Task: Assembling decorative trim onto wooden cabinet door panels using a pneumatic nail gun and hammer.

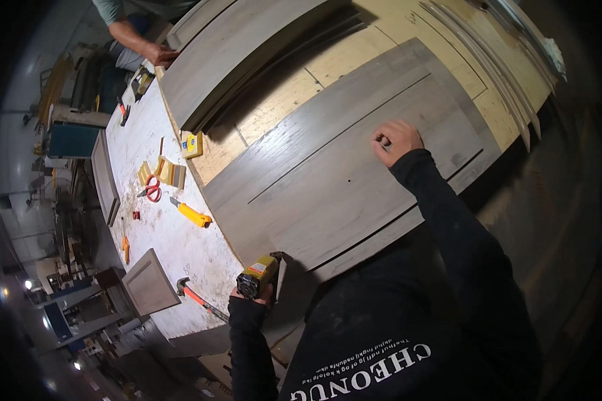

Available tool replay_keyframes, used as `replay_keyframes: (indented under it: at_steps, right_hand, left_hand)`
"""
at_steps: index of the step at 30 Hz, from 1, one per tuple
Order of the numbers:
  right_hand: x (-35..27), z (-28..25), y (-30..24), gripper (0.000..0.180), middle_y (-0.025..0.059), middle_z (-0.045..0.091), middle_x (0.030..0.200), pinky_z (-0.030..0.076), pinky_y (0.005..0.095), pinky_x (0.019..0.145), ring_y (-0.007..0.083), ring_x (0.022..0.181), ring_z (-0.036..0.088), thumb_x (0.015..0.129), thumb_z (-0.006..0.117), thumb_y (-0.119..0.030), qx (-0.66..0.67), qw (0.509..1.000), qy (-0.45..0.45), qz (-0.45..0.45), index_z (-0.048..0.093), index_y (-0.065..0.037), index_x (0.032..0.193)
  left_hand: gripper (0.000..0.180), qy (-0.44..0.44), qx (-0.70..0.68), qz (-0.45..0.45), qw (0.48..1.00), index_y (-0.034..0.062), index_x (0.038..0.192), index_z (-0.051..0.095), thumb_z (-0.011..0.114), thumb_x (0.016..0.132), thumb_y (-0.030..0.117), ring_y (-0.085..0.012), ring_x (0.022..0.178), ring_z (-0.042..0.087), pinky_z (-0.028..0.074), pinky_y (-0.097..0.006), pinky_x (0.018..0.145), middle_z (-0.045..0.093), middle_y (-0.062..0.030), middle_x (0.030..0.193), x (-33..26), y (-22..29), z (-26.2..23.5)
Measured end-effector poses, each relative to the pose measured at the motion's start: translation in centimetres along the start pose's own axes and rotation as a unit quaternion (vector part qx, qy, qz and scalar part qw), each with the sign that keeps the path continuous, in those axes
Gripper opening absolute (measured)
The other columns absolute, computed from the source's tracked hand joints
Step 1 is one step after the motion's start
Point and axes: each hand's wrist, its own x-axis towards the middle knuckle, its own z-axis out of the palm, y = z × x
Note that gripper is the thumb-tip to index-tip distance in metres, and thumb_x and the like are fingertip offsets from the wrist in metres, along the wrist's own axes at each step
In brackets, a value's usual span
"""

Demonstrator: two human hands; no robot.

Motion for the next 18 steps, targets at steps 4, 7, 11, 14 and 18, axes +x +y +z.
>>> replay_keyframes:
  at_steps: [4, 7, 11, 14, 18]
  right_hand:
    - [-0.1, 0.1, 0.2, 0.008, 0.0014, 0.054, 0.063, 0.041, 0.0350, 0.061, 0.0218, 0.063, 0.052, 0.065, 0.064, -0.009, 0.000, 1.000, 0.009, 0.005, 0.057, -0.012, 0.068]
    - [0.0, 0.1, 0.1, 0.008, 0.0011, 0.054, 0.063, 0.041, 0.0348, 0.061, 0.0213, 0.064, 0.052, 0.065, 0.064, -0.010, -0.010, 1.000, 0.001, 0.008, 0.056, -0.012, 0.068]
    - [0.2, 0.0, -0.1, 0.009, 0.0011, 0.054, 0.063, 0.041, 0.0346, 0.061, 0.0210, 0.064, 0.052, 0.065, 0.064, -0.010, 0.002, 1.000, 0.004, 0.000, 0.056, -0.012, 0.068]
    - [0.0, -0.2, -0.2, 0.009, 0.0014, 0.054, 0.063, 0.042, 0.0346, 0.061, 0.0211, 0.064, 0.051, 0.065, 0.064, -0.010, -0.013, 1.000, 0.011, 0.001, 0.056, -0.012, 0.068]
    - [-0.2, 0.2, 0.2, 0.009, 0.0015, 0.053, 0.065, 0.042, 0.0349, 0.062, 0.0213, 0.066, 0.051, 0.065, 0.064, -0.010, -0.013, 1.000, -0.003, 0.007, 0.056, -0.012, 0.068]
  left_hand:
    - [0.046, -0.001, -0.035, 0.027, 0.999, 0.0004, 0.109, 0.056, 0.072, 0.071, 0.021, -0.0193, 0.083, 0.063, 0.049, -0.031, 0.074, 0.065, -0.0101, 0.093, 0.2, 0.6, 0.6]
    - [0.045, -0.036, -0.042, -0.062, 0.997, 0.0004, 0.108, 0.056, 0.072, 0.071, 0.021, -0.0194, 0.082, 0.063, 0.049, -0.031, 0.073, 0.065, -0.0099, 0.090, 0.1, 0.5, 0.3]
    - [0.044, -0.007, 0.024, 0.040, 0.999, 0.0005, 0.108, 0.056, 0.072, 0.071, 0.021, -0.0172, 0.074, 0.063, 0.050, -0.029, 0.066, 0.065, -0.0096, 0.086, 0.0, -2.2, 0.5]
    - [0.047, 0.002, 0.005, 0.017, 1.000, -0.0004, 0.110, 0.055, 0.073, 0.071, 0.021, -0.0176, 0.076, 0.063, 0.050, -0.029, 0.067, 0.065, -0.0103, 0.089, 0.0, -1.7, 0.7]
    - [0.053, -0.067, -0.020, -0.035, 0.997, -0.0011, 0.113, 0.053, 0.074, 0.069, 0.021, -0.0198, 0.084, 0.064, 0.051, -0.030, 0.073, 0.065, -0.0124, 0.096, 1.9, -1.3, -0.7]
